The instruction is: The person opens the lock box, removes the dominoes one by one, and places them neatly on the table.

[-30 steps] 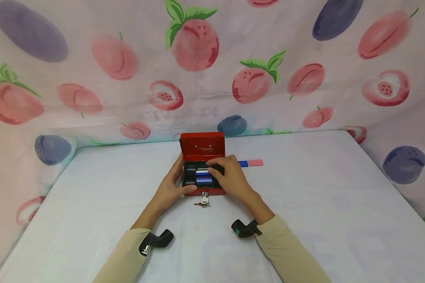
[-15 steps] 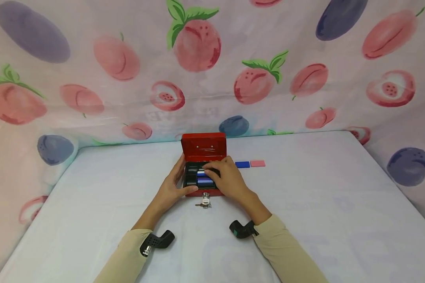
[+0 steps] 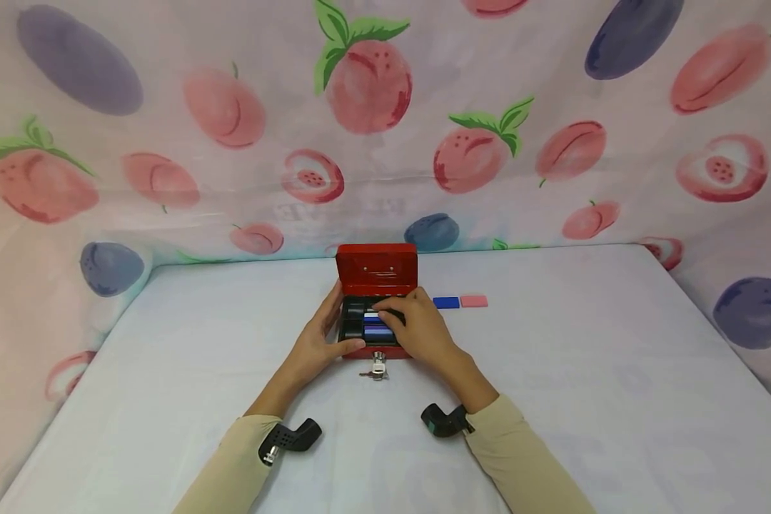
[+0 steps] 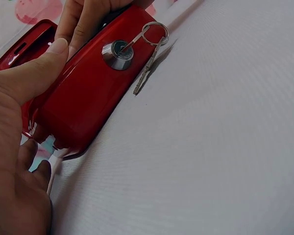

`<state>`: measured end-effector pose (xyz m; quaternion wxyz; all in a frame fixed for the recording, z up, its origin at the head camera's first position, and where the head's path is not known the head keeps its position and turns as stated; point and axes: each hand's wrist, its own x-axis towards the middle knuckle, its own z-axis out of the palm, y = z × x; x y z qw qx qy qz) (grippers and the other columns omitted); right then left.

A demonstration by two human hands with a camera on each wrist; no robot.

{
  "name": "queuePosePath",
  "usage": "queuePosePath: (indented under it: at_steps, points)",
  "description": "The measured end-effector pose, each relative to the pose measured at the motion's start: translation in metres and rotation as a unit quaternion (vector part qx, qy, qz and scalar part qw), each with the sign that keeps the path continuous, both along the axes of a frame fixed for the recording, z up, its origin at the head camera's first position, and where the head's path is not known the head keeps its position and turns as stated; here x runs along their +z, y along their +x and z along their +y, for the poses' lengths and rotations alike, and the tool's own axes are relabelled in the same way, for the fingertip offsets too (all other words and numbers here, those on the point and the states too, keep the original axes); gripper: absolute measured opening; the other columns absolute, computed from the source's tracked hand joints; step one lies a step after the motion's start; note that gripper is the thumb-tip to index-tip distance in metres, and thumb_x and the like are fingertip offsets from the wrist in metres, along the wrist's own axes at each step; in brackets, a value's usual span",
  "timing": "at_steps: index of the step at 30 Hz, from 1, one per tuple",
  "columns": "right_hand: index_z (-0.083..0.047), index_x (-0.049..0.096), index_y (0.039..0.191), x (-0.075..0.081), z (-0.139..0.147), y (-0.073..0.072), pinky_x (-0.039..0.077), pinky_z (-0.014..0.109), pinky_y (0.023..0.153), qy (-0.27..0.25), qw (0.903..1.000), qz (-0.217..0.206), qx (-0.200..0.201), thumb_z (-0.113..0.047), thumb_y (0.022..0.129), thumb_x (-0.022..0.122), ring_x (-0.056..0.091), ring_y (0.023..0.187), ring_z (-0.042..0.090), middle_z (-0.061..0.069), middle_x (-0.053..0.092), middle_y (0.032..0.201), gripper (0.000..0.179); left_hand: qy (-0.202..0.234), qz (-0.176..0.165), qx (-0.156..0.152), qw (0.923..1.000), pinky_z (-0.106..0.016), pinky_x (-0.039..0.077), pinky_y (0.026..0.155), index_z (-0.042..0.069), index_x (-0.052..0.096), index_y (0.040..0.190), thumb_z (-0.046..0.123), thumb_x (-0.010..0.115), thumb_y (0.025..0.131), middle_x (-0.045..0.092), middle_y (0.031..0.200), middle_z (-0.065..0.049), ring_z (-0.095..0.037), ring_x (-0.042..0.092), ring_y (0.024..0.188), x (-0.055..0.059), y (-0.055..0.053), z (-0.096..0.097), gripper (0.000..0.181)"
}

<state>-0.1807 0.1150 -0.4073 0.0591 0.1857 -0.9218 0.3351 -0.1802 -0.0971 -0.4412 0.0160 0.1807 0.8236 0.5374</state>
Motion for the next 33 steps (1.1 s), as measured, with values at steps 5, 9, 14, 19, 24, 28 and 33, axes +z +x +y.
queuePosePath:
  at_steps: [5, 9, 14, 19, 24, 28, 33]
  points:
    - [-0.019, 0.073, 0.112, -0.0011, 0.0013, 0.0007, 0.048, 0.035, 0.070, 0.006, 1.0000, -0.003, -0.003, -0.021, 0.091, 0.067, 0.046, 0.090, 0.022, 0.006, 0.057, 0.094, 0.022, 0.003, 0.003, -0.003, 1.0000, -0.041, 0.021, 0.113, 0.041, 0.007, 0.152, 0.030, 0.081, 0.076, 0.014, 0.155, 0.020, -0.007, 0.014, 0.142, -0.0014, -0.0010, 0.0007, 0.106]
    - [-0.018, 0.073, 0.111, -0.0028, 0.0024, -0.0001, 0.048, 0.034, 0.070, 0.007, 1.0000, -0.003, -0.006, -0.021, 0.090, 0.067, 0.047, 0.089, 0.021, 0.006, 0.059, 0.094, 0.022, 0.001, 0.001, -0.007, 1.0000, -0.040, 0.021, 0.113, 0.042, 0.007, 0.152, 0.031, 0.081, 0.076, 0.013, 0.155, 0.021, -0.005, 0.013, 0.141, -0.0016, -0.0020, 0.0016, 0.106]
    - [-0.017, 0.074, 0.109, -0.0042, 0.0008, -0.0006, 0.048, 0.036, 0.070, -0.004, 1.0000, 0.004, -0.004, -0.020, 0.089, 0.069, 0.047, 0.088, 0.022, 0.006, 0.060, 0.093, 0.021, -0.004, 0.003, -0.003, 1.0000, -0.041, 0.021, 0.113, 0.044, 0.006, 0.151, 0.034, 0.080, 0.076, 0.013, 0.155, 0.022, -0.004, 0.013, 0.141, -0.0023, -0.0025, 0.0007, 0.106]
    - [-0.016, 0.074, 0.108, -0.0042, -0.0010, -0.0008, 0.046, 0.035, 0.068, -0.015, 0.9999, 0.007, -0.002, -0.019, 0.088, 0.070, 0.047, 0.087, 0.022, 0.005, 0.061, 0.091, 0.020, -0.004, 0.006, -0.002, 1.0000, -0.042, 0.022, 0.113, 0.043, 0.007, 0.151, 0.034, 0.080, 0.077, 0.014, 0.155, 0.021, -0.005, 0.014, 0.142, -0.0029, -0.0022, -0.0008, 0.105]
    - [-0.017, 0.075, 0.107, -0.0037, -0.0010, -0.0011, 0.046, 0.035, 0.069, -0.022, 0.9997, 0.002, -0.004, -0.020, 0.089, 0.069, 0.048, 0.088, 0.021, 0.003, 0.062, 0.089, 0.019, 0.002, 0.009, -0.006, 0.9999, -0.042, 0.023, 0.112, 0.040, 0.008, 0.152, 0.033, 0.080, 0.077, 0.015, 0.155, 0.019, -0.007, 0.014, 0.142, -0.0022, -0.0018, -0.0008, 0.105]
    - [-0.018, 0.074, 0.107, -0.0038, -0.0008, -0.0010, 0.046, 0.036, 0.071, -0.027, 0.9996, -0.003, -0.005, -0.021, 0.089, 0.068, 0.048, 0.089, 0.021, 0.002, 0.063, 0.090, 0.019, 0.000, 0.012, -0.008, 0.9999, -0.040, 0.024, 0.112, 0.040, 0.008, 0.153, 0.033, 0.080, 0.077, 0.014, 0.155, 0.020, -0.006, 0.015, 0.141, -0.0020, -0.0023, -0.0008, 0.105]
    - [-0.019, 0.074, 0.107, -0.0037, -0.0009, -0.0002, 0.048, 0.039, 0.073, -0.030, 0.9995, -0.007, -0.007, -0.021, 0.089, 0.068, 0.049, 0.091, 0.022, 0.004, 0.064, 0.093, 0.019, -0.004, 0.010, -0.004, 0.9999, -0.040, 0.025, 0.112, 0.040, 0.007, 0.153, 0.034, 0.080, 0.077, 0.014, 0.155, 0.019, -0.007, 0.016, 0.142, -0.0021, -0.0019, -0.0009, 0.105]
